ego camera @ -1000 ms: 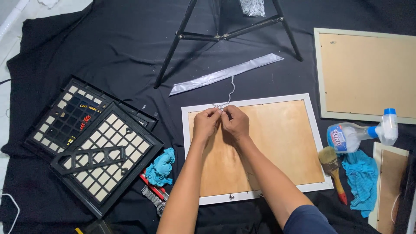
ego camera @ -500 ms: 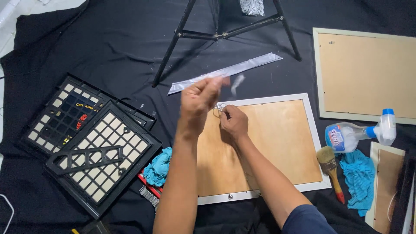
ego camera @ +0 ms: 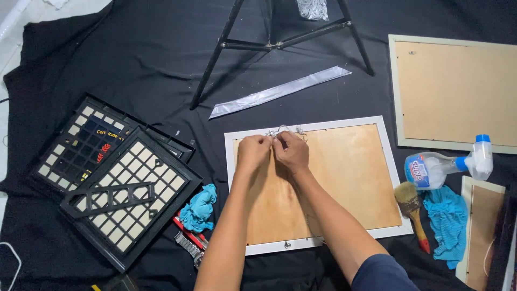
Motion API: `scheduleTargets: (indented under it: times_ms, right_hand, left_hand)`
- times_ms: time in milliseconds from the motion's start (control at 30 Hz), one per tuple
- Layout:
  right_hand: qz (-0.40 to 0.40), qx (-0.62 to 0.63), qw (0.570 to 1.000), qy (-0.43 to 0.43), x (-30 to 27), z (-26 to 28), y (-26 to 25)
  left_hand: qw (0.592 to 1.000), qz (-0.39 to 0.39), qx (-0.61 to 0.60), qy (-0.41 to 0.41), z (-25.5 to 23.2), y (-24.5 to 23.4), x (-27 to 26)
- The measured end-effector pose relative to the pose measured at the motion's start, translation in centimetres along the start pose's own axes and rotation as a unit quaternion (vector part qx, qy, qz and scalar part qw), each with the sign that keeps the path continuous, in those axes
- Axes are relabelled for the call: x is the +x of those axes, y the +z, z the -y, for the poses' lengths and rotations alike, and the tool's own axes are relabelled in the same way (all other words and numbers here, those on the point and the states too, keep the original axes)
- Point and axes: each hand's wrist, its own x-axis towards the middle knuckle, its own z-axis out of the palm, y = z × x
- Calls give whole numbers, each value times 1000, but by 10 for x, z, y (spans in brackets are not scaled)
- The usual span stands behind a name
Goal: Attaching a hanging wire to a picture frame and cleaning the glass before assembly.
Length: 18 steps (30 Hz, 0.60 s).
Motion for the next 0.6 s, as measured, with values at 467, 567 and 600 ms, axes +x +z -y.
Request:
scheduleTargets:
  times_ms: [467, 567, 600]
  right_hand:
    - [0, 10, 1000, -23, 0, -3, 0]
    - [-14, 5, 1000, -25, 0, -12, 9]
    - [-23, 5, 999, -26, 0, -16, 13]
  left_hand:
    - [976, -27, -181, -114, -15, 9, -11]
    - [971, -43, -193, -135, 11, 26, 12]
    - [966, -52, -202, -151, 22, 33, 21]
